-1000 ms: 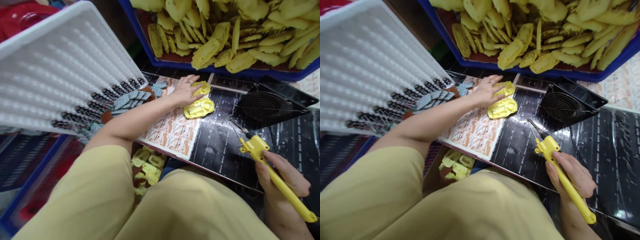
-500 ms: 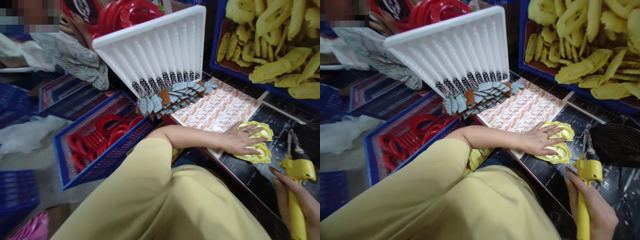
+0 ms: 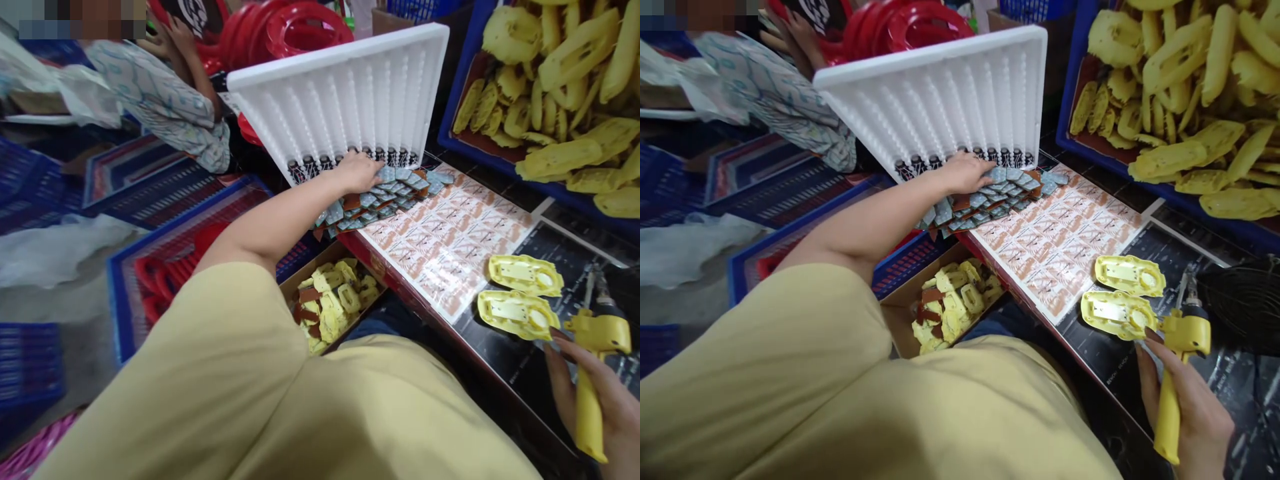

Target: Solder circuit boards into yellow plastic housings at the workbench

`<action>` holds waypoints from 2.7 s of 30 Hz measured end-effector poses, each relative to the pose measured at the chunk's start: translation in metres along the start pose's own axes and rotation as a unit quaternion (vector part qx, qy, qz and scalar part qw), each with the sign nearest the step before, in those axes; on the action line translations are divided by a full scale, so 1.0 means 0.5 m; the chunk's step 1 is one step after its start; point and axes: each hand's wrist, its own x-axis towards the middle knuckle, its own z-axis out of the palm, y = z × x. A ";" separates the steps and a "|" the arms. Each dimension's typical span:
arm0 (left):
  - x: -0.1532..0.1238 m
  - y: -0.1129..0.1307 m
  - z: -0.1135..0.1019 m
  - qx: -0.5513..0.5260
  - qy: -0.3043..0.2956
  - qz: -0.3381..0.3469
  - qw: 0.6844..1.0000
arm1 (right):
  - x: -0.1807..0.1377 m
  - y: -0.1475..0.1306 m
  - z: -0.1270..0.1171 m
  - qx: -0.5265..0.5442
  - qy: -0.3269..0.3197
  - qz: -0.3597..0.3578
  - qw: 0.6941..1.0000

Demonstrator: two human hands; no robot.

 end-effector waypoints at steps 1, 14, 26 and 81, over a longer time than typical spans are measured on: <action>0.003 -0.004 0.001 -0.004 0.000 0.004 1.000 | 0.000 0.002 0.002 -0.006 -0.010 -0.024 1.000; -0.056 -0.096 -0.038 -0.509 0.146 0.026 0.848 | 0.019 -0.002 0.004 -0.041 0.003 -0.081 0.996; -0.080 0.293 0.026 -0.579 -0.246 0.225 0.744 | 0.059 -0.105 0.022 0.083 -0.014 -0.094 0.992; -0.102 0.464 0.019 -0.347 -0.074 0.357 0.864 | 0.018 -0.024 0.010 -0.014 -0.066 -0.108 0.992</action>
